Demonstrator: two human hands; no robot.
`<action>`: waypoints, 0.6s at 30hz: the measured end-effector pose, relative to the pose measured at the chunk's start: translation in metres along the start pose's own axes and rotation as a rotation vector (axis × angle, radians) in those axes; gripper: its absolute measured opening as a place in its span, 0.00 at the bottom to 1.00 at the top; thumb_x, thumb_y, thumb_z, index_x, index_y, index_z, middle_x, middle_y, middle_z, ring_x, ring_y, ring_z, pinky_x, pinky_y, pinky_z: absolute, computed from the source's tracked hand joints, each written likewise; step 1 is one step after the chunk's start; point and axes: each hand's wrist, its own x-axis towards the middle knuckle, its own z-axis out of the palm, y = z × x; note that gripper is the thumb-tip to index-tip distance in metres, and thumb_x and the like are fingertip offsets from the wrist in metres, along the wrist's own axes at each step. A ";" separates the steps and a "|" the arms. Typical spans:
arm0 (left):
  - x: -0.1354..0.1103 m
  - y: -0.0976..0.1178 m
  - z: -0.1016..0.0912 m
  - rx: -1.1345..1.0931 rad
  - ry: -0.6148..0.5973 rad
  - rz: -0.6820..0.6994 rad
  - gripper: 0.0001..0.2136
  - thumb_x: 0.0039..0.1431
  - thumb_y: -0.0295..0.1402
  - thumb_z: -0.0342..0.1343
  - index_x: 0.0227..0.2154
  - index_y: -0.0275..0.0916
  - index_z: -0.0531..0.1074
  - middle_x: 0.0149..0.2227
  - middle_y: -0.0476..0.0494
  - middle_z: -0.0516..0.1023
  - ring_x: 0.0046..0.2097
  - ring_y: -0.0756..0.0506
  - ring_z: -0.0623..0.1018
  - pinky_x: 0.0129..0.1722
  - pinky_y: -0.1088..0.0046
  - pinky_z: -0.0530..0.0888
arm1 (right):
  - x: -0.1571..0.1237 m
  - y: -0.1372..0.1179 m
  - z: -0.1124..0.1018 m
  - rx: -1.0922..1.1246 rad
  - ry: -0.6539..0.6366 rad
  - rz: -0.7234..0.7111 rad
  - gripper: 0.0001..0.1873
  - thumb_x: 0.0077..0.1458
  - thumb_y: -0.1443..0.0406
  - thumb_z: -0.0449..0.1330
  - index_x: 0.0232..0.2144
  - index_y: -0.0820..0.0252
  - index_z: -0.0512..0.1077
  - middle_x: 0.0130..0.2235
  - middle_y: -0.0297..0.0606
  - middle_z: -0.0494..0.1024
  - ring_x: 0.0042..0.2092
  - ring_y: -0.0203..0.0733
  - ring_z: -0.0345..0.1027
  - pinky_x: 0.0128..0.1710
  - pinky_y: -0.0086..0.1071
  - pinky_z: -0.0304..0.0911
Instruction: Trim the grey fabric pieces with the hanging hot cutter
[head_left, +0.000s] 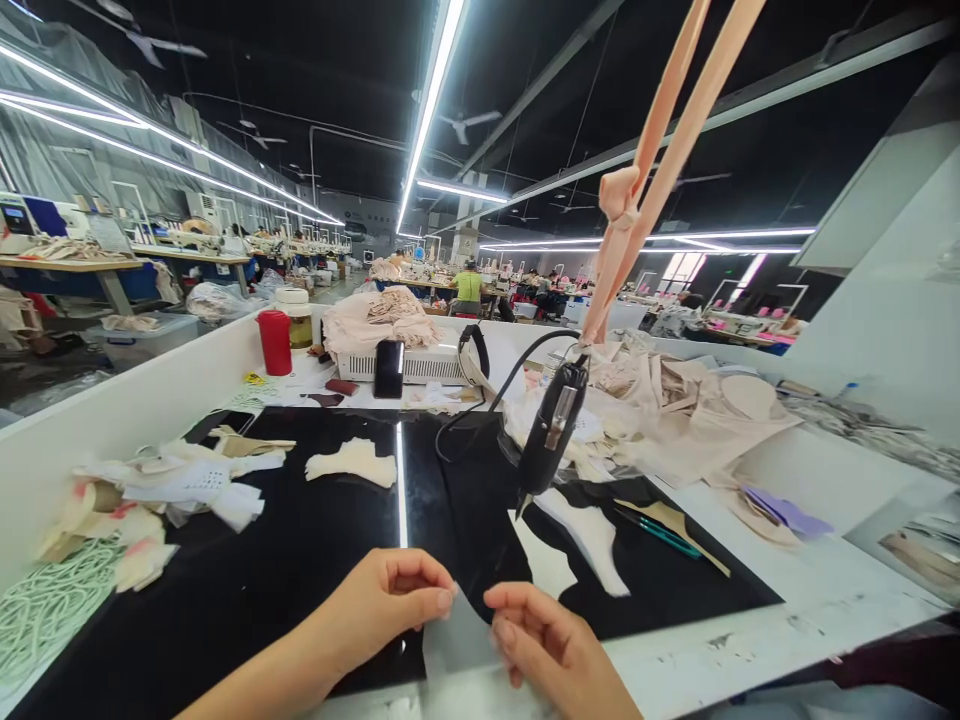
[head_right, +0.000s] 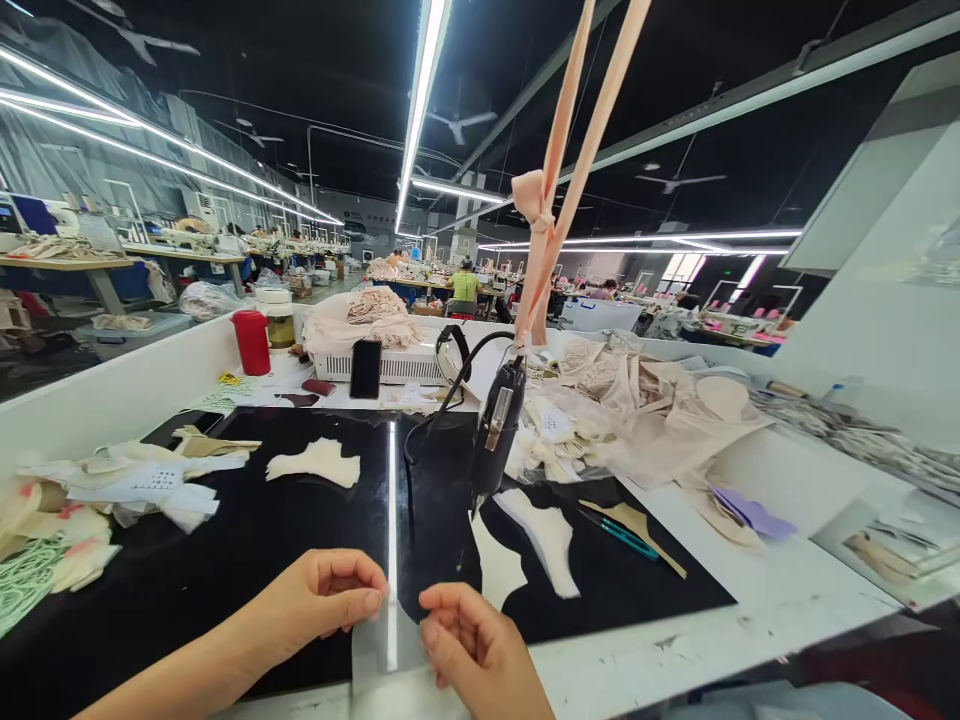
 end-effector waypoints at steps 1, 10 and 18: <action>-0.003 0.001 -0.004 0.019 0.014 -0.003 0.15 0.47 0.45 0.68 0.31 0.38 0.79 0.26 0.52 0.75 0.29 0.50 0.67 0.30 0.74 0.62 | 0.001 0.004 0.000 -0.006 -0.014 0.017 0.24 0.50 0.43 0.68 0.38 0.55 0.80 0.26 0.32 0.74 0.27 0.38 0.67 0.28 0.31 0.66; -0.014 -0.011 -0.031 0.064 0.093 -0.072 0.17 0.46 0.47 0.66 0.29 0.39 0.72 0.22 0.55 0.67 0.25 0.53 0.59 0.22 0.78 0.52 | 0.007 0.014 0.014 -0.093 -0.070 0.068 0.15 0.51 0.52 0.66 0.29 0.57 0.78 0.20 0.28 0.71 0.22 0.34 0.61 0.27 0.28 0.58; -0.020 -0.010 -0.041 -0.002 0.081 -0.128 0.15 0.49 0.46 0.64 0.29 0.41 0.67 0.17 0.61 0.57 0.21 0.55 0.51 0.19 0.79 0.44 | 0.011 -0.001 0.027 -0.235 -0.115 0.091 0.11 0.49 0.55 0.64 0.27 0.57 0.73 0.22 0.28 0.65 0.26 0.35 0.58 0.28 0.29 0.52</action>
